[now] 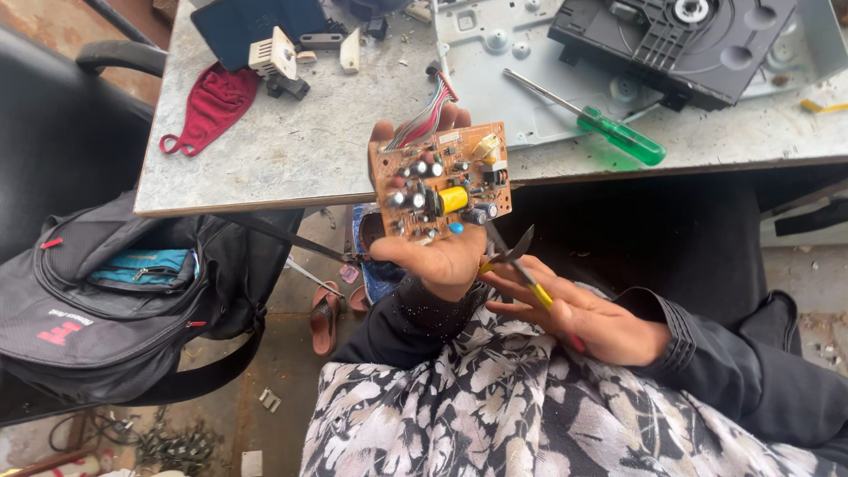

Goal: The person holds a circuit board and uses pliers to remove components from it. They repeatedly grip and pull parts off the board, occasionally dropping them onto the workbench.

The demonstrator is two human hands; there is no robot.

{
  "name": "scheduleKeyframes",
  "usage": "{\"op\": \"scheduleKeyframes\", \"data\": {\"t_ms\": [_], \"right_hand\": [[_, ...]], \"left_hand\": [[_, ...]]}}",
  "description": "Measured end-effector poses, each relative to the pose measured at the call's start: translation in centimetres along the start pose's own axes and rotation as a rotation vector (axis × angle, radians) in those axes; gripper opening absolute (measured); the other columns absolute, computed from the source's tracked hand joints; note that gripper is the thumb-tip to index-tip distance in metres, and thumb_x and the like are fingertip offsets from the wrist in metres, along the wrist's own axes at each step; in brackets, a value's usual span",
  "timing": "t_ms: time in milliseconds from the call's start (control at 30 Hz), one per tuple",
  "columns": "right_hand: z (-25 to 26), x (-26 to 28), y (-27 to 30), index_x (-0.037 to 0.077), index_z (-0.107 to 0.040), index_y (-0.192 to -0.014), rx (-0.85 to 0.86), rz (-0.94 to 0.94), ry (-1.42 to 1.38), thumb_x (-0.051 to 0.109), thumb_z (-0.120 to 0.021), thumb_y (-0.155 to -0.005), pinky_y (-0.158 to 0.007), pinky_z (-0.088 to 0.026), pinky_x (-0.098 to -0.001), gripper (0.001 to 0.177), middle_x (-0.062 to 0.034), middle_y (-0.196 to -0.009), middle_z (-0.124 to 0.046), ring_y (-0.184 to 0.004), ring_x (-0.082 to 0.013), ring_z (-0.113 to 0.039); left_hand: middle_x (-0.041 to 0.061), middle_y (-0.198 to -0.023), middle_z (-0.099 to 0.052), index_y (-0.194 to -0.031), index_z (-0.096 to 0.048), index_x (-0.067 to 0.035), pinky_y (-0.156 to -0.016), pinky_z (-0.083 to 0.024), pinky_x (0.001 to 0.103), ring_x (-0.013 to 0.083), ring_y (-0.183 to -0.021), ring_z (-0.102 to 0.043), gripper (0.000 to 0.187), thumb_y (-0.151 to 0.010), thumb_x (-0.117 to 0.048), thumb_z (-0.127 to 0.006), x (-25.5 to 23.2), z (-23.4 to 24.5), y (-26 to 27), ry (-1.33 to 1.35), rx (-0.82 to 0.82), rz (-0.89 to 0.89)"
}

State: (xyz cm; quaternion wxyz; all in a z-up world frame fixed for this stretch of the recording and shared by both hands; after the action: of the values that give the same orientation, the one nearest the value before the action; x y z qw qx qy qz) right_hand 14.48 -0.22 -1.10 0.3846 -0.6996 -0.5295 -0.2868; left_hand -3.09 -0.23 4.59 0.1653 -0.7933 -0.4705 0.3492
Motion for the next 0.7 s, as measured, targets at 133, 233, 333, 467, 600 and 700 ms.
{"op": "scheduleKeyframes", "data": {"t_ms": [133,233,333,467,600,700], "right_hand": [[0.2,0.3,-0.1,-0.006,-0.049,-0.139,-0.101,0.013,0.053,0.031,-0.041,-0.116,-0.129,-0.027,-0.0570,0.045,-0.0172,-0.161,-0.030,-0.151,-0.0326,-0.038],[0.6,0.3,-0.5,-0.002,-0.051,-0.126,-0.163,0.051,0.044,0.031,-0.044,-0.117,-0.129,-0.030,-0.0563,0.035,-0.0168,-0.155,-0.036,-0.147,-0.0295,-0.041],[1.0,-0.2,-1.1,0.001,-0.044,-0.127,-0.224,0.071,0.076,0.036,-0.046,-0.113,-0.125,-0.031,-0.0561,0.038,-0.0159,-0.156,-0.035,-0.149,-0.0292,-0.039],[1.0,-1.3,-1.3,0.004,-0.030,-0.146,-0.229,-0.061,0.054,0.053,-0.033,-0.107,-0.123,-0.032,-0.0528,0.063,-0.0182,-0.156,-0.037,-0.151,-0.0280,-0.035],[1.2,-1.7,-1.5,0.005,-0.020,-0.151,-0.224,-0.085,0.118,0.059,-0.030,-0.105,-0.122,-0.034,-0.0539,0.072,-0.0188,-0.157,-0.035,-0.151,-0.0311,-0.036],[1.4,-1.8,-1.5,0.005,-0.015,-0.154,-0.212,-0.112,0.091,0.062,-0.033,-0.103,-0.123,-0.032,-0.0532,0.079,-0.0187,-0.159,-0.031,-0.153,-0.0313,-0.032]], "left_hand": [[0.016,-0.148,-0.047,-0.162,-0.027,-0.006,-0.126,-0.032,0.055,0.0344,-0.140,-0.047,0.104,-0.092,-0.079,-0.053,0.4,-0.2,0.8,-0.075,0.048,-0.092],[0.013,-0.153,-0.045,-0.162,-0.027,-0.008,-0.127,-0.032,0.053,0.0329,-0.141,-0.045,0.103,-0.091,-0.078,-0.054,0.8,-0.1,1.6,-0.109,0.059,-0.121],[0.015,-0.156,-0.043,-0.163,-0.027,-0.008,-0.126,-0.034,0.053,0.0343,-0.144,-0.044,0.103,-0.092,-0.077,-0.053,1.0,0.2,2.1,-0.178,0.043,-0.175],[0.016,-0.155,-0.042,-0.163,-0.027,-0.007,-0.124,-0.036,0.053,0.0360,-0.145,-0.044,0.100,-0.094,-0.076,-0.050,1.7,0.5,2.5,-0.272,0.044,-0.267],[0.016,-0.150,-0.045,-0.164,-0.029,-0.010,-0.122,-0.038,0.049,0.0356,-0.144,-0.047,0.095,-0.097,-0.074,-0.047,2.3,0.7,2.8,-0.341,0.111,-0.328],[0.017,-0.151,-0.045,-0.163,-0.028,-0.009,-0.124,-0.039,0.050,0.0345,-0.144,-0.047,0.096,-0.096,-0.075,-0.048,2.3,1.1,2.7,-0.425,0.071,-0.336]]}}
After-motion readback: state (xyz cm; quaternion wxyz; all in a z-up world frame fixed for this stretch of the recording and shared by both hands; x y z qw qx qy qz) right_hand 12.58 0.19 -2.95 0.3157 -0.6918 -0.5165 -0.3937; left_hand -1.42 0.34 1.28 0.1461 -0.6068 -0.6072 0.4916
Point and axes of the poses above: each hand's wrist, its own y-axis away from the middle knuckle, its own z-axis out of the back of the hand, x = y × z, the point moved 5 cm from there along -y, towards the middle knuckle
